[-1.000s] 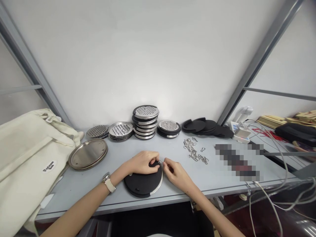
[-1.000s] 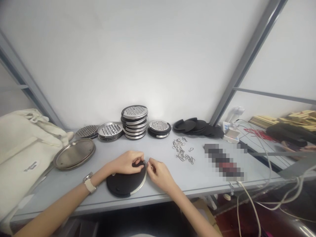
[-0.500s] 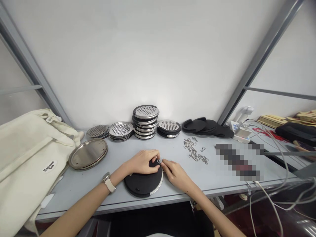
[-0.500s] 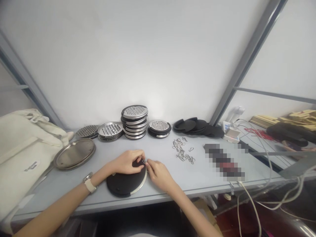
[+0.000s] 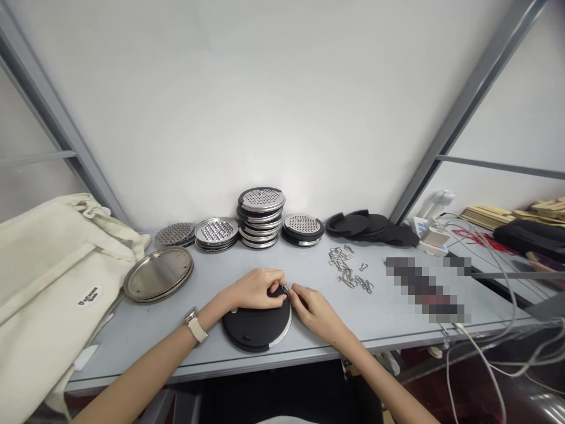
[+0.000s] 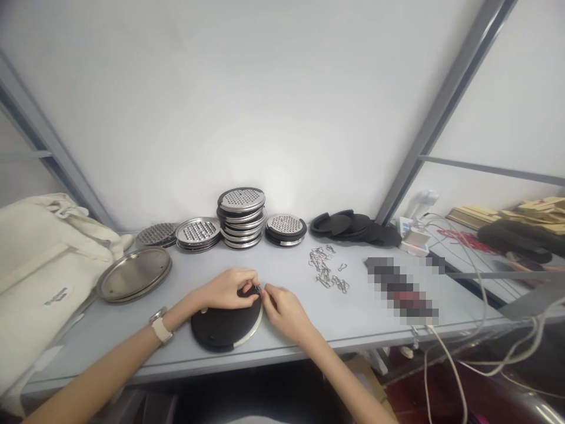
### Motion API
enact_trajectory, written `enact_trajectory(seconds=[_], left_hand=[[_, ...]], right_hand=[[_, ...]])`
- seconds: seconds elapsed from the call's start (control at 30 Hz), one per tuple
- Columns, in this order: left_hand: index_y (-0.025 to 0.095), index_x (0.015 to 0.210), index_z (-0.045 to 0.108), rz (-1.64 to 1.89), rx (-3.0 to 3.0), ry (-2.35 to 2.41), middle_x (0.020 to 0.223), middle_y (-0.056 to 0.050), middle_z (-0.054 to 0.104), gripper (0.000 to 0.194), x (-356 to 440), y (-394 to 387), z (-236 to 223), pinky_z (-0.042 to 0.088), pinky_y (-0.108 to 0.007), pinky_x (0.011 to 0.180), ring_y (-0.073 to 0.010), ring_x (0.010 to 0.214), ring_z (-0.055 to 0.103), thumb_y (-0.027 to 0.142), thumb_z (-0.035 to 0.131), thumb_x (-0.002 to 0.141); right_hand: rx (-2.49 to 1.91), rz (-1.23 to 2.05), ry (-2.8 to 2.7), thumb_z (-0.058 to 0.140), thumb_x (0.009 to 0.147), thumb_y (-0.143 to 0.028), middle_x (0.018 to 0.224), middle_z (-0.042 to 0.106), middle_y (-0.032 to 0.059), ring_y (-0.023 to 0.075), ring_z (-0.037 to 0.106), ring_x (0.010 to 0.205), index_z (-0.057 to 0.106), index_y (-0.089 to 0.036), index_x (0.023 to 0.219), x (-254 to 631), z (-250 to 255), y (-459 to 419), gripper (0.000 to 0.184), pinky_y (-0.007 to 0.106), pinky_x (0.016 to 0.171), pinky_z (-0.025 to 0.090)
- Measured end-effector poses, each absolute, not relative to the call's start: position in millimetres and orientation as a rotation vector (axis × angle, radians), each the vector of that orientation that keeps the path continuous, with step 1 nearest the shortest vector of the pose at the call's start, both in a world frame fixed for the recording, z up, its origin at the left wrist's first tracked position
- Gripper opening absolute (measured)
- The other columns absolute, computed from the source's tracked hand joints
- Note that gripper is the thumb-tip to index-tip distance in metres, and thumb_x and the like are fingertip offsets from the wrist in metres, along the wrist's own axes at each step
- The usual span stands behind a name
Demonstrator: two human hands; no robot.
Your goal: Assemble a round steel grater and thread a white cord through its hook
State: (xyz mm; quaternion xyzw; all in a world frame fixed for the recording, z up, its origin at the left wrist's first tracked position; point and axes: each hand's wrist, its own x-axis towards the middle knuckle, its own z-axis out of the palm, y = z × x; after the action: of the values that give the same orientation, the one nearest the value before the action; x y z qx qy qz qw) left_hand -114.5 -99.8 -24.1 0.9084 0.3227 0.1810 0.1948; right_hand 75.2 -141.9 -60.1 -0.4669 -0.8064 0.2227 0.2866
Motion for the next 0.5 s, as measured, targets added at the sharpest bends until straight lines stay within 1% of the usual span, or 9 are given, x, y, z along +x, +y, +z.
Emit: enact_trajectory(seconds=[0.2,0.5], left_hand=[[0.018,0.080,0.050,0.504,2.525,0.907,0.062,0.005,0.049,0.012,-114.8,-100.0,-25.1,0.033,-0.020,0.057,-0.0085,0.058,0.045,0.020,0.058,0.071],[0.017,0.081,0.051,0.494,2.487,0.902,0.060,0.006,0.049,0.013,-114.6,-100.2,-22.1,0.033,-0.020,0.056,-0.0080,0.056,0.045,0.023,0.059,0.073]], right_hand=[[-1.254,0.611,-2.140,0.032,0.093,-0.032,0.058,0.043,-0.0036,0.0109,0.039,0.054,0.034,-0.020,0.068,75.5,-60.7,-142.2,0.028,0.023,0.053,0.025],[-1.274,0.650,-2.118,0.035,0.091,-0.029,0.059,0.043,-0.0041,0.0106,0.039,0.054,0.035,-0.020,0.069,75.7,-62.2,-141.8,0.023,0.022,0.053,0.025]])
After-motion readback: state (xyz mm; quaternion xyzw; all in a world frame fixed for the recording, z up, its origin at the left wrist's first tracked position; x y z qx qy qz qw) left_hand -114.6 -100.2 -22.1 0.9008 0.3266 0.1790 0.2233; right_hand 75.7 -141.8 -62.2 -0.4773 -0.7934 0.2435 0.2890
